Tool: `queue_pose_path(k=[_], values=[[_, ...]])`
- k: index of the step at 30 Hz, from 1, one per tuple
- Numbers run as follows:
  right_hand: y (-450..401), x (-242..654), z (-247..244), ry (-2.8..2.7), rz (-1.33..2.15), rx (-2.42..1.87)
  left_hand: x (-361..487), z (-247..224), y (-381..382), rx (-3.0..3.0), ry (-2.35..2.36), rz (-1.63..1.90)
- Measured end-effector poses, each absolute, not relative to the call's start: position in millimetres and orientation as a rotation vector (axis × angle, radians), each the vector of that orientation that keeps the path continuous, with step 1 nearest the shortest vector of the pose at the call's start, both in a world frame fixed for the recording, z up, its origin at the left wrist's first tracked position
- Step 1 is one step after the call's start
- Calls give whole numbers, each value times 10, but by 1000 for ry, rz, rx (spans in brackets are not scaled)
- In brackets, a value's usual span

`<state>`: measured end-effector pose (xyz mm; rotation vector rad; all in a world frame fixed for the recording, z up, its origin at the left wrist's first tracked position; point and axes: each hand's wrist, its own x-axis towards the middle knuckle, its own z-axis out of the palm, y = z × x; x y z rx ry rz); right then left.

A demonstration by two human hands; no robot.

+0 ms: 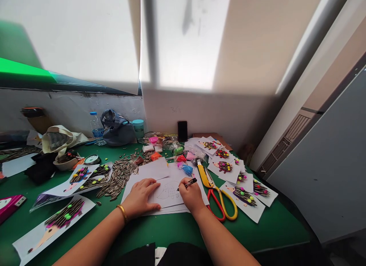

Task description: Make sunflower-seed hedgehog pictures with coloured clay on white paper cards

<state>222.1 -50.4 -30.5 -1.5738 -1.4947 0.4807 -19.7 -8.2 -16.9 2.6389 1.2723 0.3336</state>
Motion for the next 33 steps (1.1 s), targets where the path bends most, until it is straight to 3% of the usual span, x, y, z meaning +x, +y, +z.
queue_pose_path(k=[33], values=[[-513, 2220, -314, -1572, 424, -1564, -184, -210, -70, 2620, 1311, 371]])
